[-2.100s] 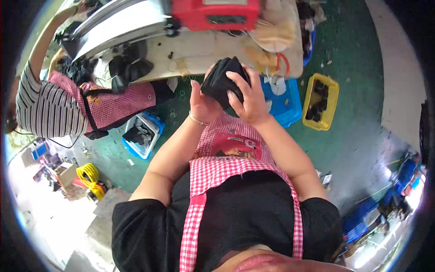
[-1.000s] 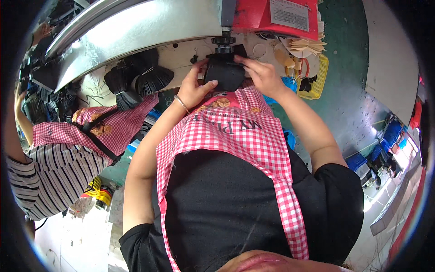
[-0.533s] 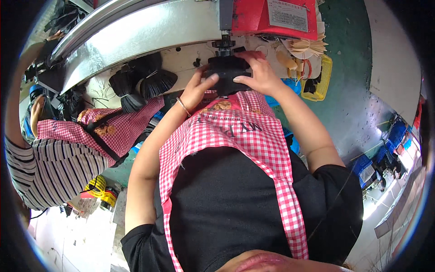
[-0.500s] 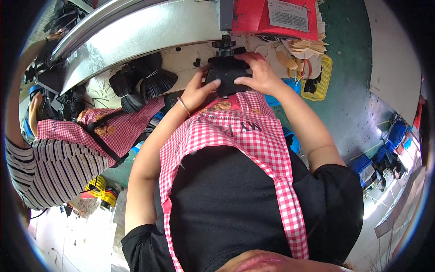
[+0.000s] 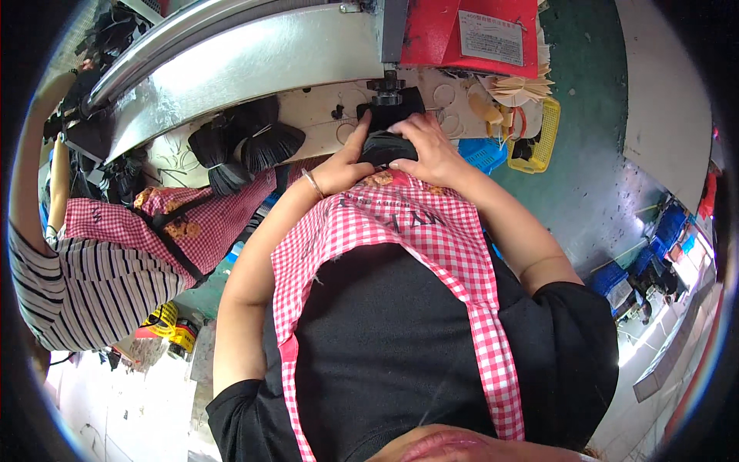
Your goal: The person feeds black rubber pieces into a roller machine to flatten and smooth them. They handle the pieces one by one, retrieving them from a blue basket and placing the processed items back into the basket. The person also briefly uses a metal bowl to collect debris from the machine.
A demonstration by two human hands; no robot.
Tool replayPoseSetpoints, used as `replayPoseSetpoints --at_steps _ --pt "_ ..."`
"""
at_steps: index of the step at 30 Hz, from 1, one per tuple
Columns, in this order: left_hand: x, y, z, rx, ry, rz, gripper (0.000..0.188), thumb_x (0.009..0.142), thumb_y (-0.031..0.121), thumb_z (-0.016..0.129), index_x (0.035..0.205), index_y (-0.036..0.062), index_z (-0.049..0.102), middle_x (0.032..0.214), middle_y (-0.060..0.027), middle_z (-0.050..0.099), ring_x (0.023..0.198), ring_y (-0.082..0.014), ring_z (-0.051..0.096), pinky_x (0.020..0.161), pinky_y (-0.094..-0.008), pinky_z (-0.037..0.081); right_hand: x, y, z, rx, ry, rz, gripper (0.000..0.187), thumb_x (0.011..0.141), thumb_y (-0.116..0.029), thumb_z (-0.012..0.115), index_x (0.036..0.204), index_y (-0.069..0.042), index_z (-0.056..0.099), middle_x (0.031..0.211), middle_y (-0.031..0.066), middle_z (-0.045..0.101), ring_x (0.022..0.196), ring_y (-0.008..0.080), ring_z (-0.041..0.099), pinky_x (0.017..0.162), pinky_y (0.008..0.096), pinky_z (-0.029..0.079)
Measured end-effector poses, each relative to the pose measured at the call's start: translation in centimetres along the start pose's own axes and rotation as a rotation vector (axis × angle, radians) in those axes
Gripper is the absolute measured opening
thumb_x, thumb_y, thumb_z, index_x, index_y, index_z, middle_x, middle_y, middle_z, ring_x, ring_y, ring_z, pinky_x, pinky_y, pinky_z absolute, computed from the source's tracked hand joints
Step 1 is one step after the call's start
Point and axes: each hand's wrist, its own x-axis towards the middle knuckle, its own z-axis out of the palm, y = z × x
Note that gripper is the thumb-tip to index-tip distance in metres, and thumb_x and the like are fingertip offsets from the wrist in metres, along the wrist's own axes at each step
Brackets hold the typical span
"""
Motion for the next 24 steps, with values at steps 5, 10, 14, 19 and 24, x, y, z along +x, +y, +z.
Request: replayPoseSetpoints --at_steps 5,10,14,19,24 --pt "-1.5 4.5 -1.3 -0.408 -0.034 -0.186 0.102 0.087 0.006 0.063 0.162 0.0029 -0.006 0.149 -0.0240 0.044 0.137 -0.0244 0.044 0.112 -0.0311 0.036 -0.5 -0.4 -1.2 0.083 0.023 -0.007 0.051 0.071 -0.018 0.080 0.116 -0.007 0.059 0.113 0.0149 0.061 0.111 0.0353 0.058 0.101 0.0454 0.044" --pt "-5.7 12.3 -2.5 -0.702 0.217 -0.247 0.059 0.106 0.037 0.053 0.152 0.0020 0.040 0.143 -0.0136 0.053 0.130 -0.0207 0.052 0.110 -0.0334 0.040 0.0 -6.2 -6.0 0.256 0.227 -0.198 0.051 0.062 0.000 0.077 0.110 -0.007 0.060 0.111 0.0114 0.062 0.109 0.0337 0.060 0.094 0.0451 0.051" --pt "-6.2 17.1 -1.5 -0.729 0.328 0.011 0.041 0.104 0.018 0.058 0.141 0.0033 0.049 0.130 -0.0077 0.059 0.122 -0.0156 0.056 0.103 -0.0324 0.046 2.8 -10.6 -7.6 -0.307 0.428 -0.700 0.056 0.053 -0.008 0.078 0.107 -0.011 0.062 0.112 0.0065 0.061 0.111 0.0336 0.057 0.098 0.0497 0.048" --pt "-6.9 18.2 -4.2 -0.957 0.299 0.165 0.038 0.100 0.006 0.059 0.136 0.0039 0.050 0.124 -0.0077 0.062 0.114 -0.0165 0.063 0.097 -0.0334 0.054 4.7 -13.5 -12.5 -0.124 0.212 -0.609 0.069 0.070 -0.028 0.084 0.131 -0.012 0.057 0.132 0.0107 0.053 0.131 0.0338 0.048 0.113 0.0499 0.036" --pt "-7.0 18.6 -6.0 -0.748 0.313 0.161 0.037 0.100 0.005 0.059 0.136 0.0032 0.050 0.123 -0.0102 0.064 0.104 -0.0173 0.068 0.087 -0.0336 0.061 6.2 -13.7 -13.9 0.307 0.196 -0.448 0.067 0.081 -0.024 0.081 0.141 -0.009 0.056 0.149 0.0160 0.045 0.139 0.0330 0.046 0.110 0.0437 0.044"
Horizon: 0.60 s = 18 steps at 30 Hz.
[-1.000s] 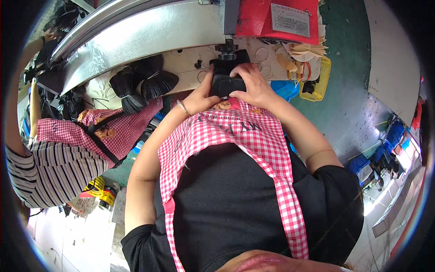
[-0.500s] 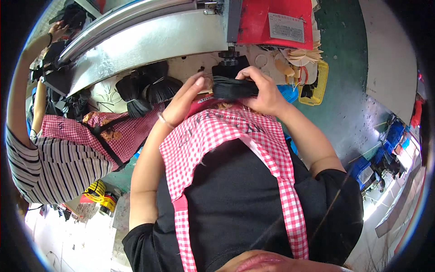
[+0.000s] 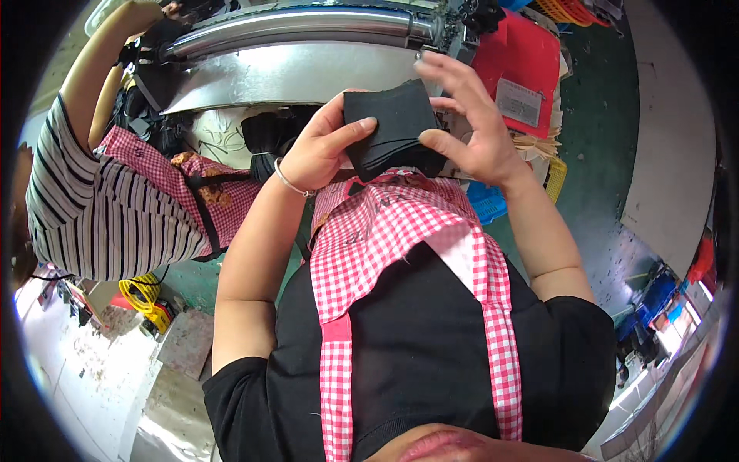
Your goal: The person feeds black rubber pieces into a roller machine to flatten and smooth them. They handle the pieces one by one, retrieving them from a blue basket and placing the processed items back into the basket. The person also briefly uses a metal bowl to collect debris from the machine.
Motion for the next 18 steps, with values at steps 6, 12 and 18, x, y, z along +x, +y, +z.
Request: replayPoseSetpoints --at_steps 6,12,18 --pt "0.4 2.0 -0.4 -0.237 -0.010 -0.089 0.035 0.101 0.008 0.056 0.135 -0.0005 0.051 0.122 -0.0126 0.065 0.109 -0.0206 0.068 0.089 -0.0359 0.060 3.3 0.1 -1.2 -0.073 -0.295 -0.084 0.046 0.083 -0.015 0.079 0.128 -0.007 0.069 0.140 0.0157 0.060 0.128 0.0319 0.059 0.105 0.0402 0.049" --pt "0.1 1.5 -1.3 -0.283 -0.026 -0.133 0.036 0.103 0.014 0.055 0.135 -0.0024 0.051 0.125 -0.0136 0.065 0.112 -0.0213 0.067 0.097 -0.0355 0.056 4.1 0.3 -1.4 -0.084 -0.424 -0.012 0.044 0.085 -0.015 0.077 0.127 -0.004 0.069 0.134 0.0176 0.065 0.121 0.0331 0.064 0.102 0.0401 0.052" --pt "-0.6 1.9 -2.5 -0.182 -0.214 -0.010 0.065 0.087 0.015 0.078 0.141 -0.0019 0.047 0.130 -0.0103 0.063 0.119 -0.0180 0.062 0.105 -0.0349 0.049 4.4 -1.0 0.0 -0.212 -0.343 -0.056 0.033 0.090 -0.015 0.072 0.121 -0.003 0.070 0.122 0.0185 0.070 0.111 0.0340 0.069 0.094 0.0393 0.056"
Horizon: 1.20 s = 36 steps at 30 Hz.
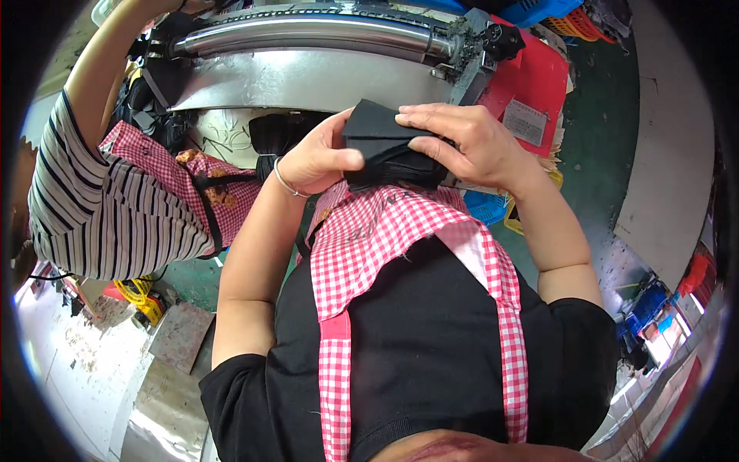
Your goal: The person feeds black rubber pieces into a roller machine to flatten and smooth them. They handle the pieces one by one, retrieving them from a blue basket and placing the processed items back into the basket. The person also briefly uses a metal bowl to collect debris from the machine.
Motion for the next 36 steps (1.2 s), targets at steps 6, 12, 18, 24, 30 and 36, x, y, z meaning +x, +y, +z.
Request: replayPoseSetpoints --at_steps 6,12,18,24,30,36 --pt "-0.4 0.1 -1.9 0.054 0.014 -0.018 0.080 0.073 0.006 0.088 0.141 -0.0005 0.047 0.131 -0.0088 0.062 0.120 -0.0180 0.060 0.109 -0.0343 0.044 1.6 -0.2 1.3 -0.053 0.042 0.038 0.021 0.094 -0.014 0.068 0.111 -0.003 0.071 0.102 0.0172 0.074 0.090 0.0327 0.073 0.076 0.0385 0.059" --pt "-0.3 1.0 -3.1 0.110 0.003 0.007 0.083 0.071 -0.001 0.088 0.142 -0.0001 0.046 0.134 -0.0088 0.059 0.123 -0.0184 0.057 0.110 -0.0344 0.043 3.3 0.4 2.1 -0.028 0.053 0.045 0.018 0.095 -0.011 0.066 0.109 -0.002 0.071 0.099 0.0165 0.074 0.088 0.0305 0.074 0.074 0.0353 0.058" --pt "-0.5 0.4 -3.5 0.215 0.042 -0.001 0.082 0.071 -0.004 0.086 0.142 0.0011 0.046 0.133 -0.0076 0.058 0.123 -0.0172 0.056 0.110 -0.0337 0.042 3.3 -0.1 2.0 0.046 0.051 0.252 0.018 0.096 -0.013 0.064 0.110 -0.002 0.069 0.095 0.0162 0.073 0.085 0.0331 0.072 0.074 0.0369 0.057" --pt "-0.3 1.0 -4.3 0.116 0.017 -0.022 0.069 0.078 -0.007 0.078 0.139 0.0021 0.048 0.126 -0.0060 0.062 0.118 -0.0161 0.059 0.106 -0.0329 0.045 3.7 0.9 2.7 -0.016 -0.011 0.068 0.024 0.092 -0.014 0.071 0.112 -0.002 0.068 0.104 0.0148 0.074 0.091 0.0289 0.073 0.080 0.0346 0.057" --pt "-0.4 0.4 -4.5 0.228 0.049 -0.008 0.073 0.076 -0.006 0.080 0.141 0.0022 0.048 0.131 -0.0059 0.060 0.121 -0.0171 0.057 0.109 -0.0330 0.042 3.5 1.6 2.8 0.038 0.021 0.097 0.024 0.092 -0.015 0.071 0.111 -0.002 0.067 0.095 0.0165 0.073 0.086 0.0324 0.072 0.074 0.0373 0.056" --pt "0.5 0.3 -4.3 0.165 0.004 -0.031 0.075 0.077 -0.010 0.069 0.146 0.0033 0.044 0.132 -0.0080 0.059 0.125 -0.0191 0.056 0.110 -0.0334 0.041 4.0 2.2 0.9 -0.057 0.304 0.348 0.020 0.099 -0.016 0.062 0.114 -0.003 0.062 0.087 0.0192 0.071 0.080 0.0360 0.072 0.069 0.0396 0.055"
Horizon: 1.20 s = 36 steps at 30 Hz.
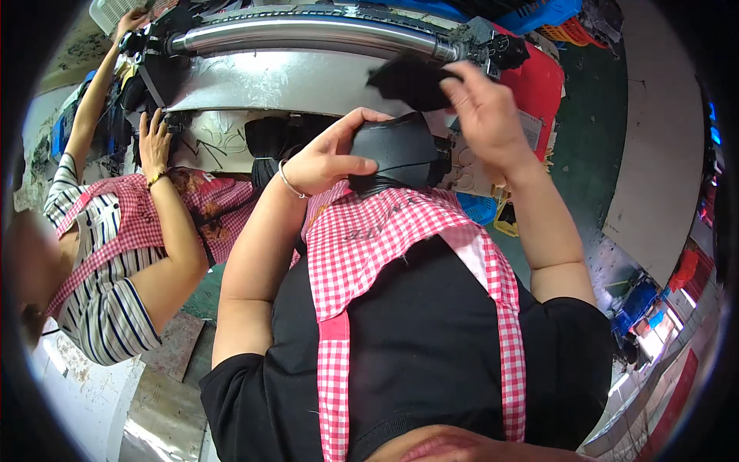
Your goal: The person feeds black rubber pieces into a roller machine to flatten and smooth them. They handle the pieces one by one, retrieving them from a blue basket and placing the processed items back into the basket. The person also briefly uses a metal bowl to collect debris from the machine.
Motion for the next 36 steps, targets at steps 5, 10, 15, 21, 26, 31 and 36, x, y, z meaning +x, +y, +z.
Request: replayPoseSetpoints --at_steps 5,10,15,21,26,31,36 --pt "0.8 -0.7 0.0 -0.158 0.117 -0.025 0.062 0.085 -0.006 0.054 0.146 0.0024 0.046 0.135 -0.0092 0.060 0.122 -0.0195 0.059 0.107 -0.0348 0.045 -0.4 -0.7 -0.6 0.356 -0.168 -0.069 0.025 0.099 -0.018 0.062 0.118 -0.001 0.061 0.104 0.0139 0.067 0.098 0.0204 0.066 0.086 0.0353 0.051" --pt "0.9 0.2 -1.1 -0.374 -0.059 -0.167 0.040 0.105 0.029 0.052 0.136 0.0055 0.056 0.128 -0.0073 0.063 0.118 -0.0161 0.060 0.102 -0.0331 0.048 -1.7 -0.4 2.5 -0.067 -0.241 -0.211 0.024 0.094 -0.013 0.062 0.114 0.001 0.063 0.111 0.0168 0.061 0.109 0.0364 0.059 0.097 0.0417 0.047" --pt "0.5 -0.7 1.3 0.374 0.114 0.054 0.028 0.101 0.016 0.060 0.126 0.0031 0.057 0.119 -0.0039 0.060 0.114 -0.0109 0.053 0.102 -0.0287 0.043 -3.5 -0.9 3.0 0.231 -0.211 -0.199 0.041 0.094 -0.010 0.062 0.133 0.001 0.055 0.129 0.0186 0.058 0.125 0.0367 0.056 0.106 0.0426 0.045" --pt "-3.0 0.9 6.5 0.400 0.000 -0.020 0.048 0.103 0.018 0.052 0.147 0.0003 0.044 0.151 -0.0147 0.044 0.142 -0.0237 0.040 0.118 -0.0373 0.030 -7.2 1.2 1.6 0.377 -0.465 -0.095 0.058 0.092 -0.031 0.074 0.134 0.002 0.052 0.135 0.0188 0.055 0.128 0.0329 0.055 0.108 0.0402 0.044" --pt "-1.5 1.5 5.7 0.524 0.294 0.176 0.032 0.096 0.010 0.064 0.125 -0.0002 0.059 0.128 -0.0120 0.060 0.122 -0.0207 0.055 0.107 -0.0357 0.042 -3.6 -1.0 1.0 0.394 -0.261 -0.061 0.055 0.084 -0.021 0.080 0.128 0.000 0.055 0.129 0.0169 0.053 0.124 0.0317 0.055 0.105 0.0392 0.044" --pt "-3.2 1.8 6.7 0.303 0.116 -0.034 0.039 0.098 0.014 0.061 0.134 0.0001 0.054 0.137 -0.0089 0.052 0.133 -0.0179 0.044 0.113 -0.0349 0.034 -4.4 1.3 2.9 0.441 -0.449 -0.293 0.068 0.085 -0.028 0.081 0.138 -0.001 0.049 0.127 0.0172 0.048 0.126 0.0338 0.051 0.106 0.0409 0.044" --pt "-1.6 2.9 5.5 0.655 0.304 0.187 0.038 0.097 0.011 0.063 0.132 -0.0006 0.055 0.129 -0.0100 0.060 0.125 -0.0189 0.054 0.109 -0.0351 0.040 -0.7 0.4 2.3 0.439 -0.427 -0.221 0.068 0.086 -0.024 0.079 0.142 0.000 0.047 0.128 0.0187 0.051 0.126 0.0341 0.053 0.108 0.0398 0.043"
